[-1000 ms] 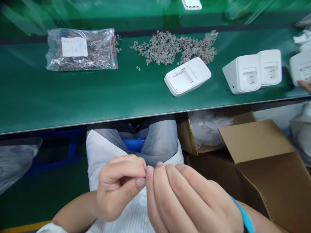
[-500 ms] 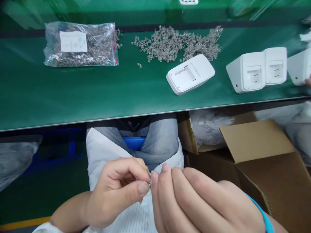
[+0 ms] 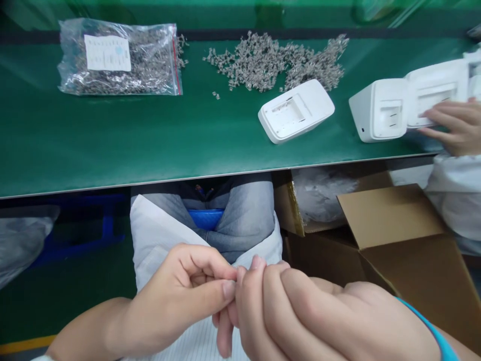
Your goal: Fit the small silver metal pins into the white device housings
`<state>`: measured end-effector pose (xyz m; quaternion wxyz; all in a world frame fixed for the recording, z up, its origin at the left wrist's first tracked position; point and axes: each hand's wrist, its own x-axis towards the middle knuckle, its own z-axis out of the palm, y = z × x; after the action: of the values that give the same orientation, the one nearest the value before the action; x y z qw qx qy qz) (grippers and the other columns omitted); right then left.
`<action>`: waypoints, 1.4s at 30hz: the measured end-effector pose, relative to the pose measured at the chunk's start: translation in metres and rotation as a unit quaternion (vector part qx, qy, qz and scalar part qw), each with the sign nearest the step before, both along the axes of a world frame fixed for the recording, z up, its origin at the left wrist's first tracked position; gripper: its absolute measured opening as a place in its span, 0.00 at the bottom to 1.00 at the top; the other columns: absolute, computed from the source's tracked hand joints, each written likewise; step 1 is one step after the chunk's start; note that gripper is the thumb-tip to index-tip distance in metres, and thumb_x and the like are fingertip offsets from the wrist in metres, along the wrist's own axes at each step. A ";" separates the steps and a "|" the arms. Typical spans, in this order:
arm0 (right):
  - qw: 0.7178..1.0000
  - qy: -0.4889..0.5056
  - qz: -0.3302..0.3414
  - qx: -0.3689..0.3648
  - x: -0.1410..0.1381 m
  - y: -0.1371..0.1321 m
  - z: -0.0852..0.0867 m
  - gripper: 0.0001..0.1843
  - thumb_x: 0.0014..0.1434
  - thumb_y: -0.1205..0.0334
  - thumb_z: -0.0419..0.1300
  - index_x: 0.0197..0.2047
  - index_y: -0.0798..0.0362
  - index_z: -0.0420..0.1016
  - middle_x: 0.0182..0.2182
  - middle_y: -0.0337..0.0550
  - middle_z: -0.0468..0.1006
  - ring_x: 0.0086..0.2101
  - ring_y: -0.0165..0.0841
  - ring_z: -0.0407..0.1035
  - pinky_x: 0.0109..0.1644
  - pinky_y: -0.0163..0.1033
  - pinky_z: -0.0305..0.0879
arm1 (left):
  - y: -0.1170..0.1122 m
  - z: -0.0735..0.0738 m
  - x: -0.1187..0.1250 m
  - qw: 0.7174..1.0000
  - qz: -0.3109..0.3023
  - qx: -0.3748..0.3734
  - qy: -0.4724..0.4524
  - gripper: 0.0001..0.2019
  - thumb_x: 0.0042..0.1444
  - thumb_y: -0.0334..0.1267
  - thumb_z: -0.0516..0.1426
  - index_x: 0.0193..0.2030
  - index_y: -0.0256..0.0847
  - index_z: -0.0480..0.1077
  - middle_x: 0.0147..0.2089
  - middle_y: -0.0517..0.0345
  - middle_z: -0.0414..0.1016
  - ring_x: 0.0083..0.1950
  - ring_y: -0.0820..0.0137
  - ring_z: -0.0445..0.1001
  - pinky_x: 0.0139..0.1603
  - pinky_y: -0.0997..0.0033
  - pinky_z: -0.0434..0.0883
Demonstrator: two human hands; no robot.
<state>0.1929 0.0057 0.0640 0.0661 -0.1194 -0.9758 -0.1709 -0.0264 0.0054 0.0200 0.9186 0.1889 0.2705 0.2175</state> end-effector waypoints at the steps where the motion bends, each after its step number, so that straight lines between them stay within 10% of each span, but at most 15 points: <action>1: 1.000 -0.007 -0.001 0.002 0.001 0.000 0.001 0.07 0.65 0.65 0.63 0.46 0.52 0.78 0.37 0.37 0.80 0.33 0.31 0.71 0.33 0.37 0.66 | 0.000 0.001 0.001 1.000 -0.003 0.005 0.008 0.11 0.62 0.40 0.59 0.32 0.35 0.72 0.28 0.56 0.75 0.26 0.76 0.75 0.28 0.80 0.70; 16: 0.995 -0.032 0.081 0.048 0.003 0.015 0.004 0.17 0.60 0.82 0.59 0.43 0.50 0.78 0.38 0.32 0.80 0.32 0.28 0.69 0.31 0.35 0.60 | 0.003 0.006 0.004 0.993 0.015 0.078 0.083 0.08 0.60 0.36 0.58 0.33 0.35 0.75 0.26 0.56 0.75 0.23 0.77 0.71 0.27 0.76 0.71; 25: 0.998 0.009 0.044 0.053 0.002 0.012 -0.002 0.10 0.60 0.76 0.62 0.41 0.53 0.79 0.35 0.37 0.81 0.32 0.31 0.72 0.29 0.35 0.62 | -0.004 0.010 0.009 0.894 0.140 0.317 0.283 0.04 0.49 0.27 0.58 0.27 0.38 0.73 0.21 0.62 0.70 0.23 0.78 0.67 0.25 0.80 0.66; 35: 0.997 0.065 -0.008 0.043 -0.004 0.006 -0.009 0.07 0.61 0.73 0.62 0.40 0.54 0.78 0.37 0.38 0.82 0.32 0.30 0.73 0.28 0.34 0.65 | 0.002 0.012 0.010 0.962 0.014 0.148 0.228 0.10 0.53 0.34 0.57 0.23 0.38 0.61 0.20 0.64 0.59 0.22 0.79 0.58 0.19 0.81 0.56; 42: 0.997 0.053 -0.031 0.047 -0.011 -0.002 -0.012 0.07 0.63 0.74 0.59 0.41 0.59 0.79 0.37 0.45 0.82 0.32 0.35 0.76 0.28 0.37 0.70 | -0.002 0.006 0.013 0.968 0.051 0.135 0.207 0.11 0.55 0.35 0.56 0.24 0.38 0.60 0.23 0.62 0.59 0.26 0.78 0.58 0.22 0.81 0.58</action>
<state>0.1824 0.0040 0.0519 0.1176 -0.1550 -0.9577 -0.2121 -0.0132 0.0035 0.0256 0.7962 0.3377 0.4327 0.2546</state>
